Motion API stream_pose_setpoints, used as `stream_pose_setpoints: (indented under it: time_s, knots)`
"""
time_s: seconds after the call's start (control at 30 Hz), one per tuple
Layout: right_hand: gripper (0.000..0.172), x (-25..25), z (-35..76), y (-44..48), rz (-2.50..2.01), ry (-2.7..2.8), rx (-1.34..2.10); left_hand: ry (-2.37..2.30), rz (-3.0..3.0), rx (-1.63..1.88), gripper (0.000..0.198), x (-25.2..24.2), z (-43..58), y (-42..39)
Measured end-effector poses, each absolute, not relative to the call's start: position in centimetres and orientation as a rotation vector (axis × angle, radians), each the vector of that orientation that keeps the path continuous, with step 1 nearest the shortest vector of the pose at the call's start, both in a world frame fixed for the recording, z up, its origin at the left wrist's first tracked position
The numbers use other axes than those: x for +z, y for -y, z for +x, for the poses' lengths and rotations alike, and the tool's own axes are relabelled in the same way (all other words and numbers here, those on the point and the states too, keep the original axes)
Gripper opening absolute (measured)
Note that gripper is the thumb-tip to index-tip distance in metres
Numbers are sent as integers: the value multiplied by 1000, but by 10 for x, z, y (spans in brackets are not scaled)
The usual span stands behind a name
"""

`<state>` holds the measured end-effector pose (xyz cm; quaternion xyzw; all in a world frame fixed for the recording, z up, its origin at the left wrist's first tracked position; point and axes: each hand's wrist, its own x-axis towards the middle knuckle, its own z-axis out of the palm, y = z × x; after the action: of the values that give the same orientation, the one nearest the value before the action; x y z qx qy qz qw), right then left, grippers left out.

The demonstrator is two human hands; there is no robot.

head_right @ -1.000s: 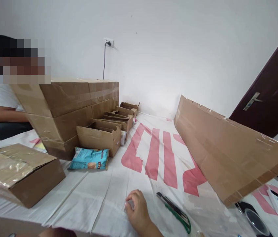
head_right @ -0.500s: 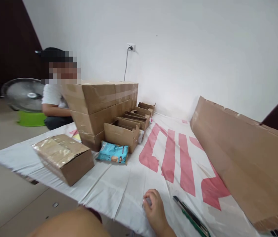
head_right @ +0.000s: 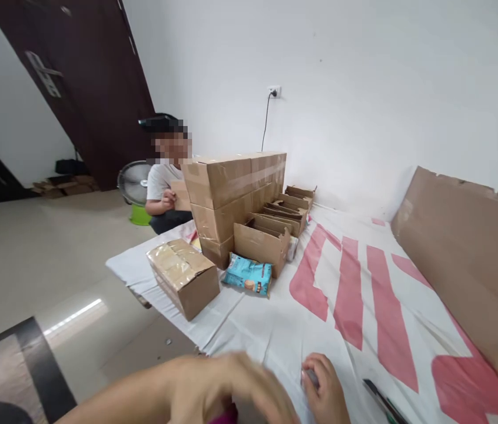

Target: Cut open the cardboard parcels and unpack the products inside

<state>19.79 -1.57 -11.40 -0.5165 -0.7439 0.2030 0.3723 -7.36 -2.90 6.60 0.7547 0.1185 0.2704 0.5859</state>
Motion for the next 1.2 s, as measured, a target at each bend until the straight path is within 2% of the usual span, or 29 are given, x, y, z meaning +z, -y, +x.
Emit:
stream_pose_setpoints:
  time_s: [0.07, 0.1, 0.13, 0.23, 0.33, 0.47, 0.6, 0.7, 0.8, 0.93, 1.07, 1.2]
  knots:
    - [19, -118, 199, 14, -1318, 1937, 489, -543, 1660, 991, 63, 71, -124, 3]
    - [19, -119, 200, 13, -1312, 1946, 471, -839, 1363, 1477, 65, 73, -152, -12]
    - [20, -120, 200, 12, -1302, 1953, 455, -986, 1211, 1674, 65, 74, -181, -27]
    - [21, -119, 198, 10, -1264, 1960, 431, -1229, 927, 1923, 54, 68, -259, -62]
    - [21, -117, 196, 8, -1242, 1963, 426, -1396, 646, 2048, 47, 41, -306, -74]
    - [21, -118, 196, 9, -1254, 1919, 457, -1441, 480, 2012, 49, -8, -314, -71]
    - [30, -125, 195, 12, -1353, 1733, 639, -1304, 568, 1862, 58, -47, -268, -60]
    - [46, -128, 191, 12, -1384, 1467, 823, -1137, 663, 1676, 79, -71, -205, -48]
    - [59, -125, 193, 9, -1365, 1230, 850, -988, 724, 1505, 98, -94, -134, -34]
    - [70, -115, 226, 13, -1530, 1053, 729, -742, 760, 1273, 91, -102, -68, -15]
    - [71, -109, 274, 37, -1614, 1016, 699, -440, 708, 1146, 76, -73, -48, 1]
    - [65, -110, 312, 66, -1668, 1079, 631, -346, 638, 1089, 72, -58, -54, 16]
